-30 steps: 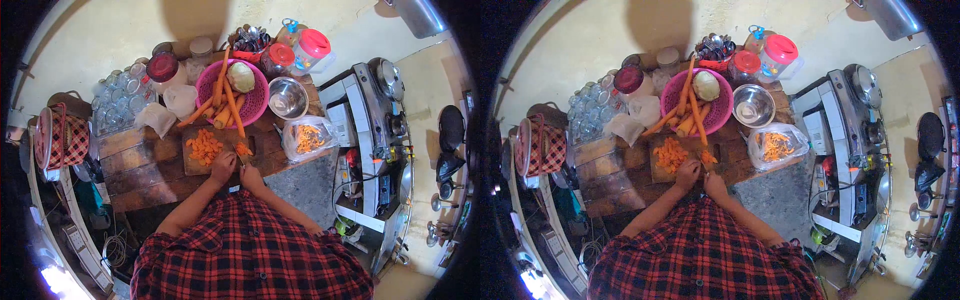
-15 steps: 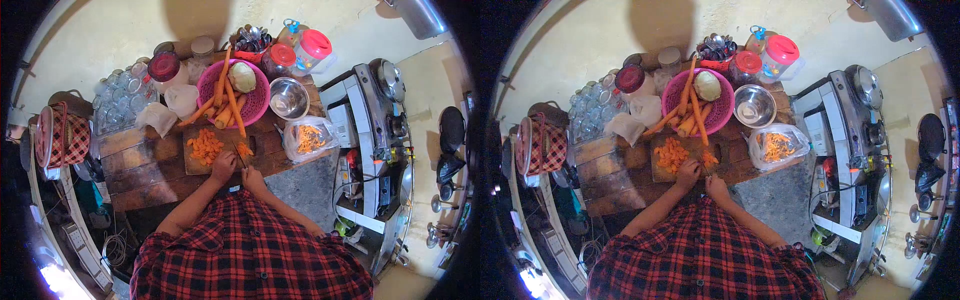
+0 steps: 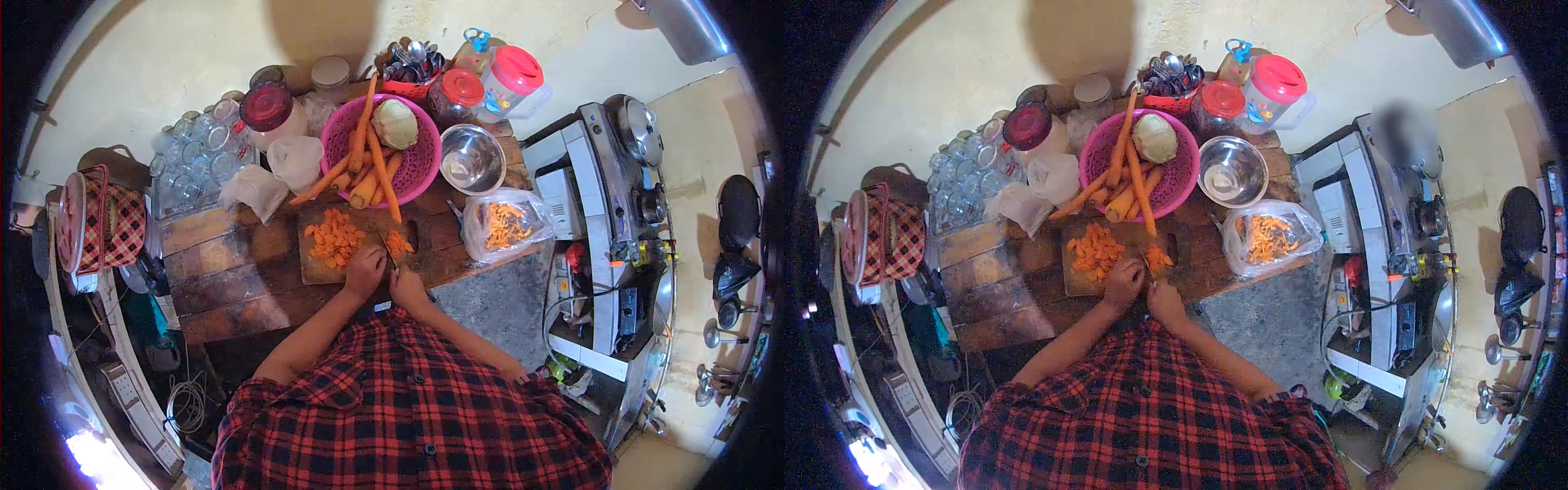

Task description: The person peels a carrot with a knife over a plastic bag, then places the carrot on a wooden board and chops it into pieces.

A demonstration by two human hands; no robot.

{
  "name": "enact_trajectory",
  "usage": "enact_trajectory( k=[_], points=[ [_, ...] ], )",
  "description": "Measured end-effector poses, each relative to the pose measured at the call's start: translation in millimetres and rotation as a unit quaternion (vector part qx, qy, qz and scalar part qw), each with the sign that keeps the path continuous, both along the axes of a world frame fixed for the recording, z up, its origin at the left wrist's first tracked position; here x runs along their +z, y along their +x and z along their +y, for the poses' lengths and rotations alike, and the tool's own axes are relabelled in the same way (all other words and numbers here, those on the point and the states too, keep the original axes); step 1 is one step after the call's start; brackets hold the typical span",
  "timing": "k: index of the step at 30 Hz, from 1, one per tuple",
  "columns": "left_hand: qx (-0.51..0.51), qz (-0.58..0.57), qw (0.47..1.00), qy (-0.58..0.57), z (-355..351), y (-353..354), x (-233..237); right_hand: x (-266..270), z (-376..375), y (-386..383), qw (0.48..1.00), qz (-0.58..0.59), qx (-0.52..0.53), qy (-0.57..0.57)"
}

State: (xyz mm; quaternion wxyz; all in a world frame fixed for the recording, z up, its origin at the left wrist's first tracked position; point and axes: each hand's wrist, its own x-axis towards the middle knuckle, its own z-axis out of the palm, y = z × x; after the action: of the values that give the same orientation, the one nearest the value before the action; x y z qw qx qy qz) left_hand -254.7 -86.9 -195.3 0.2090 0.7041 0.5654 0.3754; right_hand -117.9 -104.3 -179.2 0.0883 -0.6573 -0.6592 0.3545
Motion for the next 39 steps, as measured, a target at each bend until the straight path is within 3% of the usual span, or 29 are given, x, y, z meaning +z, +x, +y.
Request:
enact_trajectory(
  k=[8,12,14,16,17,19,22,26,28,32,35,39],
  points=[
    [0.008,0.016,1.000,0.006,6.6,-1.8,11.6,-8.1,-10.2,16.2,0.997,-0.058,0.009,-0.051],
    [0.024,0.101,0.994,0.030,16.5,-9.3,13.8,18.7,-10.4,36.5,0.997,-0.058,0.039,-0.015],
    [0.043,0.126,0.990,0.035,26.0,-8.0,24.0,40.3,-9.8,45.5,0.999,-0.003,0.012,0.033],
    [-0.118,0.160,0.979,0.044,37.0,-6.1,34.0,45.4,-11.4,58.7,0.997,0.034,0.020,0.059],
    [-0.121,0.162,0.978,0.046,41.5,-0.4,38.2,47.4,-13.3,64.5,0.994,0.068,0.032,0.081],
    [-0.273,0.194,0.933,0.131,49.6,12.6,36.6,54.0,-18.1,72.0,0.994,0.081,0.015,0.075],
    [-0.354,0.226,0.897,0.139,57.2,13.3,-7.4,62.3,-22.3,79.5,0.991,0.117,-0.008,0.070],
    [-0.370,0.225,0.888,0.156,55.3,-18.8,-20.7,54.6,-20.1,85.3,0.991,0.120,-0.006,0.055],
    [-0.344,0.227,0.909,0.061,45.7,-37.3,-18.3,52.1,-17.4,85.3,0.993,0.113,-0.004,0.038],
    [-0.292,0.280,0.913,0.048,36.7,-66.9,-25.7,36.4,-10.0,75.8,0.997,0.082,0.010,0.002],
    [-0.223,0.295,0.929,0.028,25.0,-74.9,13.8,48.5,3.2,58.7,0.996,0.075,0.039,0.002],
    [-0.031,0.247,0.966,0.067,14.4,-79.5,43.7,22.7,16.3,25.5,0.994,0.074,0.073,0.019]
  ],
)
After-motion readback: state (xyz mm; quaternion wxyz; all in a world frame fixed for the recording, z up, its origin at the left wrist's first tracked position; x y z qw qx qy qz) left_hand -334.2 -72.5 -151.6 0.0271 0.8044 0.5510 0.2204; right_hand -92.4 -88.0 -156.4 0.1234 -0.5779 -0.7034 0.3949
